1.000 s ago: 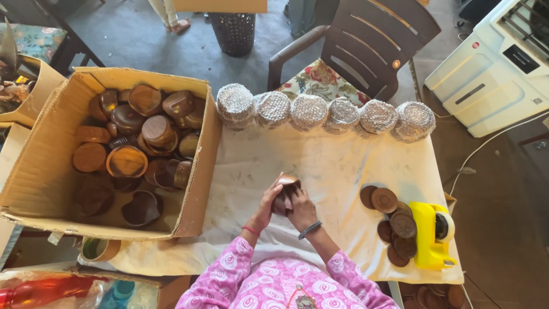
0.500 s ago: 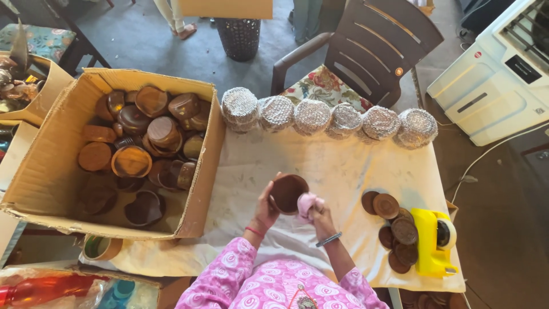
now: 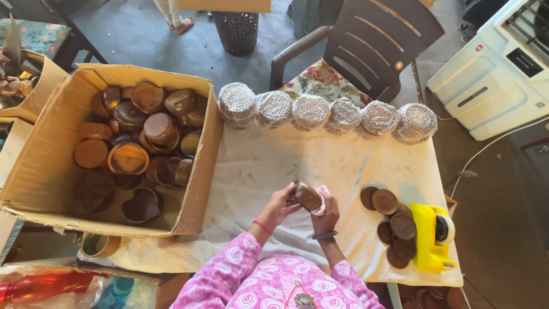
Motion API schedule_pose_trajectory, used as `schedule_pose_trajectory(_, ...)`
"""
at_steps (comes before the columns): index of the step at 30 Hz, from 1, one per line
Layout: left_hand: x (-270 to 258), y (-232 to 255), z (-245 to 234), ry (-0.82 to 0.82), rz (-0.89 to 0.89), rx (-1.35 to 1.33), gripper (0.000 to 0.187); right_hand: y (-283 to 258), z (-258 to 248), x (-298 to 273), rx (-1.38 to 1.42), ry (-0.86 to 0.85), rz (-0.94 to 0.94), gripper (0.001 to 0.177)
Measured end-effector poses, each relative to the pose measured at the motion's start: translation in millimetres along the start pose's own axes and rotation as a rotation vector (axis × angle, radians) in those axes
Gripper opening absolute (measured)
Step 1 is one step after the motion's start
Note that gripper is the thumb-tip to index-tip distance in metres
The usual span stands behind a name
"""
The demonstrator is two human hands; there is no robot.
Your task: Wrapping earthenware pots in bubble wrap and cleaning them with a cloth.
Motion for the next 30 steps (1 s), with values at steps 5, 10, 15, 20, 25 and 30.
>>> schedule_pose_trajectory(5,30.9,-8.7,16.0,-0.179,0.034,-0.209,0.022,14.8,-8.5,-21.0,-0.136,-0.005,-0.302,0.046)
schedule_pose_trajectory(10,59.9,-11.3,11.7,-0.281,0.194,0.037,0.031,65.8,-27.0,-24.8,0.103,-0.074,0.311,0.056)
schedule_pose_trajectory(15,60.7,-16.5,11.0,-0.326,0.255,0.178,0.034,15.4,-17.5,-3.5,0.016,-0.043,-0.072,0.054)
schedule_pose_trajectory(20,45.7,-11.5,9.8,-0.331,0.311,0.252,0.034,-4.6,36.8,-0.8,-0.058,-0.231,-0.236,0.052)
schedule_pose_trajectory(25,33.2,-6.4,-11.1,-0.330,0.395,0.410,0.036,11.1,75.0,21.4,-0.173,-0.342,-0.156,0.052)
schedule_pose_trajectory(30,-6.2,12.8,18.6,-0.193,0.456,0.618,0.047,9.9,78.6,17.6,-0.129,-0.301,-0.190,0.053)
Point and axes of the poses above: each hand's wrist, its own x-axis towards the middle knuckle, its own z-axis out of the palm, y = z × x, the point moved 8 cm from there along x, towards the middle knuckle, and after that the axes turned 2 degrees about y, right-handed, at the moved point
